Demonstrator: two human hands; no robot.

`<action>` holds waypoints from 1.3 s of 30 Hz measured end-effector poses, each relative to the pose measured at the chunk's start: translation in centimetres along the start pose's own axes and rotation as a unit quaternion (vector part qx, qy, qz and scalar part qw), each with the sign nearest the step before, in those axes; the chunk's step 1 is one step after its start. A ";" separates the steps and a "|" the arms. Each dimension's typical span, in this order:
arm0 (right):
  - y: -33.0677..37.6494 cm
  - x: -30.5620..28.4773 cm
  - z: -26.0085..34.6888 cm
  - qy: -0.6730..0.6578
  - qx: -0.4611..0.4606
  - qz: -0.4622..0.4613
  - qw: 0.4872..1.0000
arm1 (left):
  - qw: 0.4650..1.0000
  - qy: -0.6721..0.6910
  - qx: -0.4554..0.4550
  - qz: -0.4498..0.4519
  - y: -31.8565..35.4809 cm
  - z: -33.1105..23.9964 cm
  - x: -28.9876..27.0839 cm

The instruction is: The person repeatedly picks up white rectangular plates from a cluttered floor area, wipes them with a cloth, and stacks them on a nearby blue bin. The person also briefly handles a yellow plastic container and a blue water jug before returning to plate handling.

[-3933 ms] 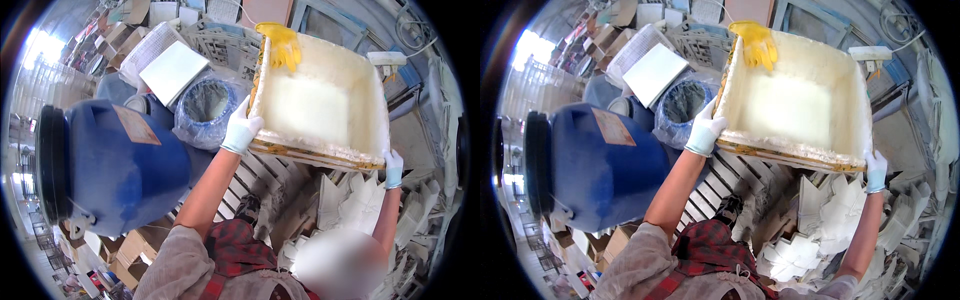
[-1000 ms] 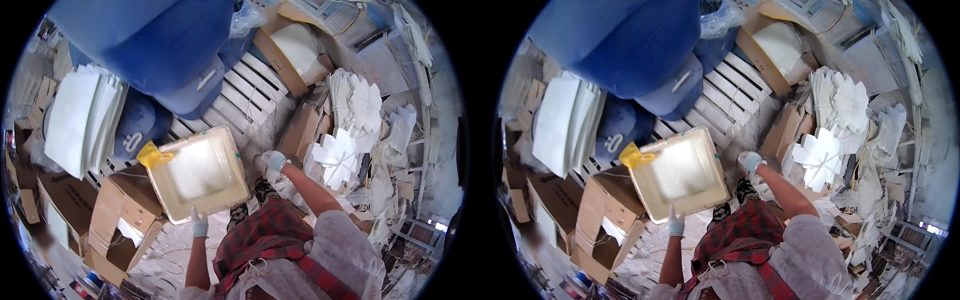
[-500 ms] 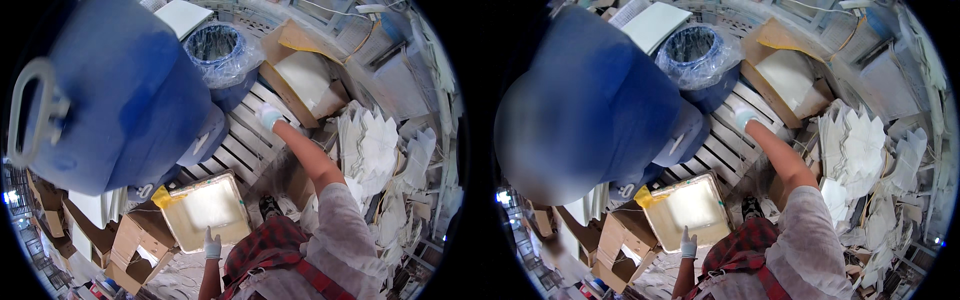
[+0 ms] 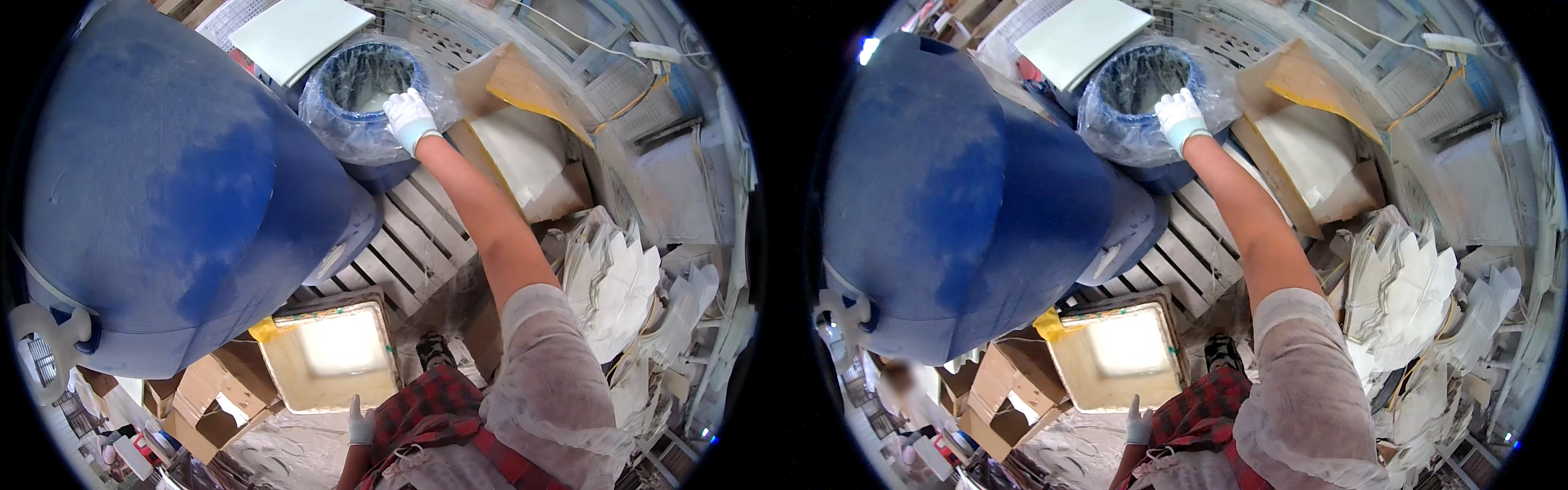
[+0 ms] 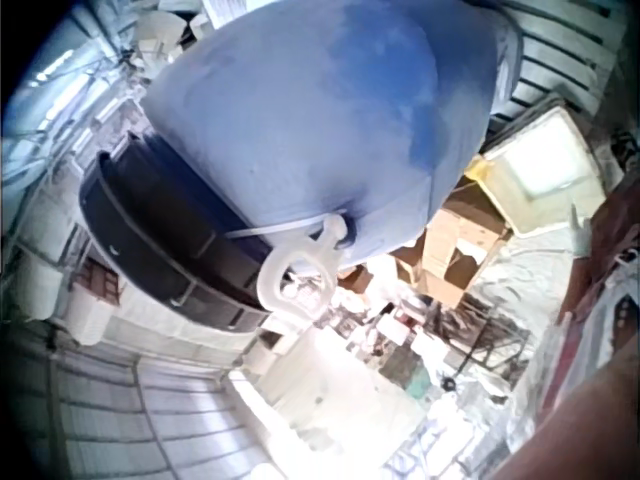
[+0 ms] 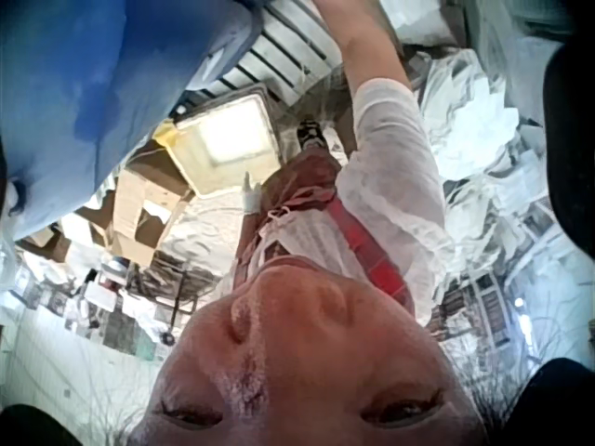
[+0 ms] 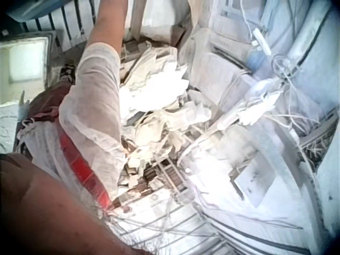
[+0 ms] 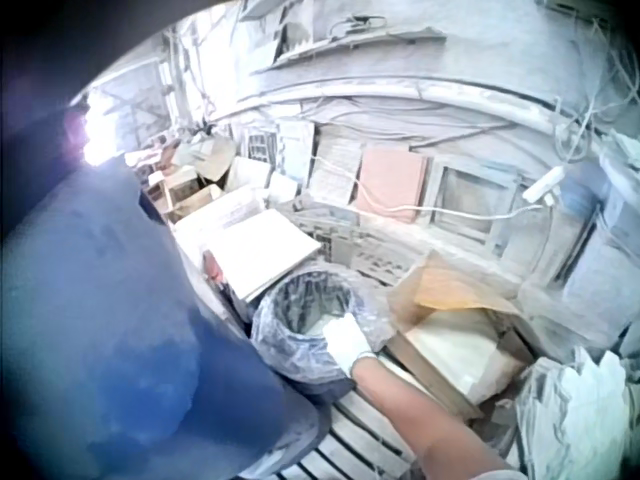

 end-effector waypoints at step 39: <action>16.0 3.8 0.2 -0.238 0.098 -0.184 0.949 | 0.946 0.025 0.320 -0.050 -4.4 -12.3 -0.7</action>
Point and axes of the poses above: each hand's wrist, its own y-axis away from the middle knuckle, its own x-axis out of the palm, z = x × y, the point moved 5 cm from there along -y, towards the middle knuckle, and after that the axes turned 14 degrees about z, right-handed, at the moved point
